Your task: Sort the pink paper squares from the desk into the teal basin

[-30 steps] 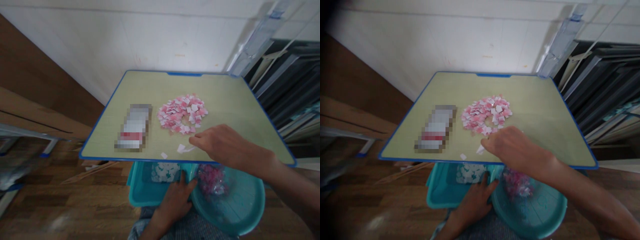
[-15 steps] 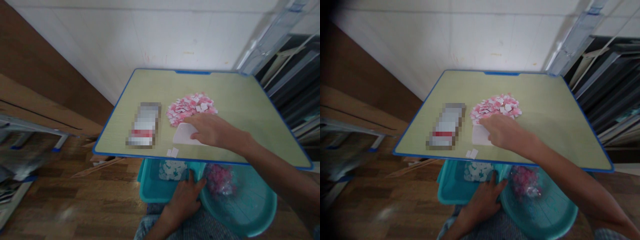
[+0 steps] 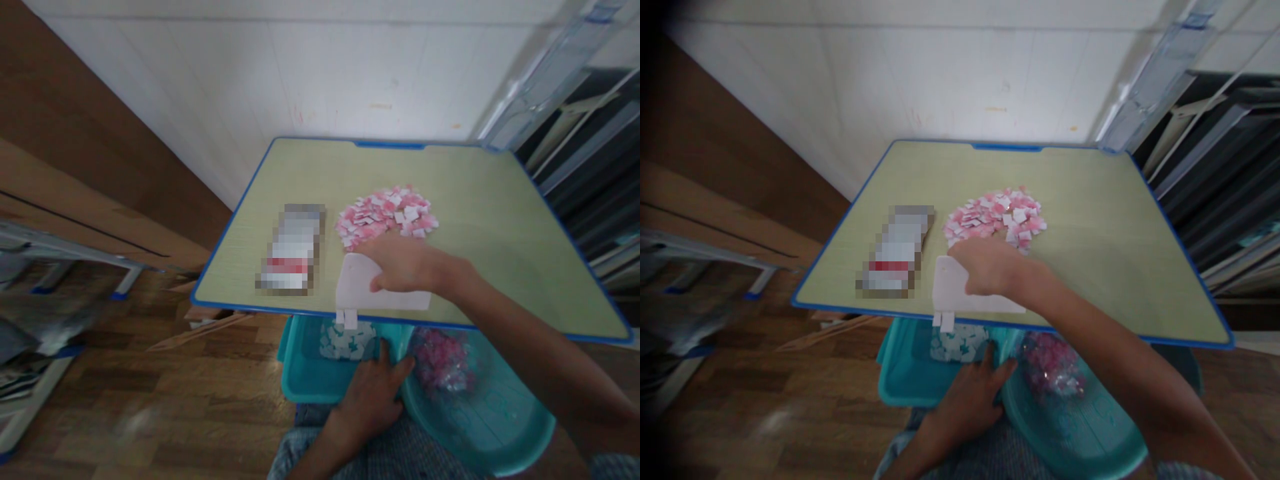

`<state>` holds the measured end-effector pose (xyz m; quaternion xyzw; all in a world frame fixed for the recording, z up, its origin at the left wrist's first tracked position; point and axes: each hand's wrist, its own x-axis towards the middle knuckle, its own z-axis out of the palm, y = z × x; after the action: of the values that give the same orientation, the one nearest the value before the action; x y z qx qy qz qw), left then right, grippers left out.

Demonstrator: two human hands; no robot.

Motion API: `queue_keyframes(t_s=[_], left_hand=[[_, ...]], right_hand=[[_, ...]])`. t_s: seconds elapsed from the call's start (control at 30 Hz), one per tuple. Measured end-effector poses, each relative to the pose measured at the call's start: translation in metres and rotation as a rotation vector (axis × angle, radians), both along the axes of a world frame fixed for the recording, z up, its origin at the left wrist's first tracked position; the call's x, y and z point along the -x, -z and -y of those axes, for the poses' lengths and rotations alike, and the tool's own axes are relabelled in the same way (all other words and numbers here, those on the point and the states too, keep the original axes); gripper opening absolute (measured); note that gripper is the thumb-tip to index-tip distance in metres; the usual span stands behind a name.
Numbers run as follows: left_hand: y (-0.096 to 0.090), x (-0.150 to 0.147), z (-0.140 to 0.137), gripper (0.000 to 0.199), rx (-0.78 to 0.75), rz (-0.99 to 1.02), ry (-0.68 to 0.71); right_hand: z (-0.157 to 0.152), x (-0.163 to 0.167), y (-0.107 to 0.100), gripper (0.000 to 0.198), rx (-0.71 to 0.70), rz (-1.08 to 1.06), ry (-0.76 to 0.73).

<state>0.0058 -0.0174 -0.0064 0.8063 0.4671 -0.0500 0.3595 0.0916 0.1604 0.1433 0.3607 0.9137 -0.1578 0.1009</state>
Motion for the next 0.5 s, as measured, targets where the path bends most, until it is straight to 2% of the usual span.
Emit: queue_keyframes(t_s=[0.33, 0.5], left_hand=[[0.003, 0.000, 0.000, 0.066, 0.009, 0.003, 0.012], [0.001, 0.000, 0.000, 0.065, -0.010, -0.005, 0.003]], right_hand=[[0.013, -0.005, 0.006, 0.044, -0.020, -0.058, 0.037], [0.020, -0.010, 0.005, 0.037, -0.046, -0.092, 0.012]])
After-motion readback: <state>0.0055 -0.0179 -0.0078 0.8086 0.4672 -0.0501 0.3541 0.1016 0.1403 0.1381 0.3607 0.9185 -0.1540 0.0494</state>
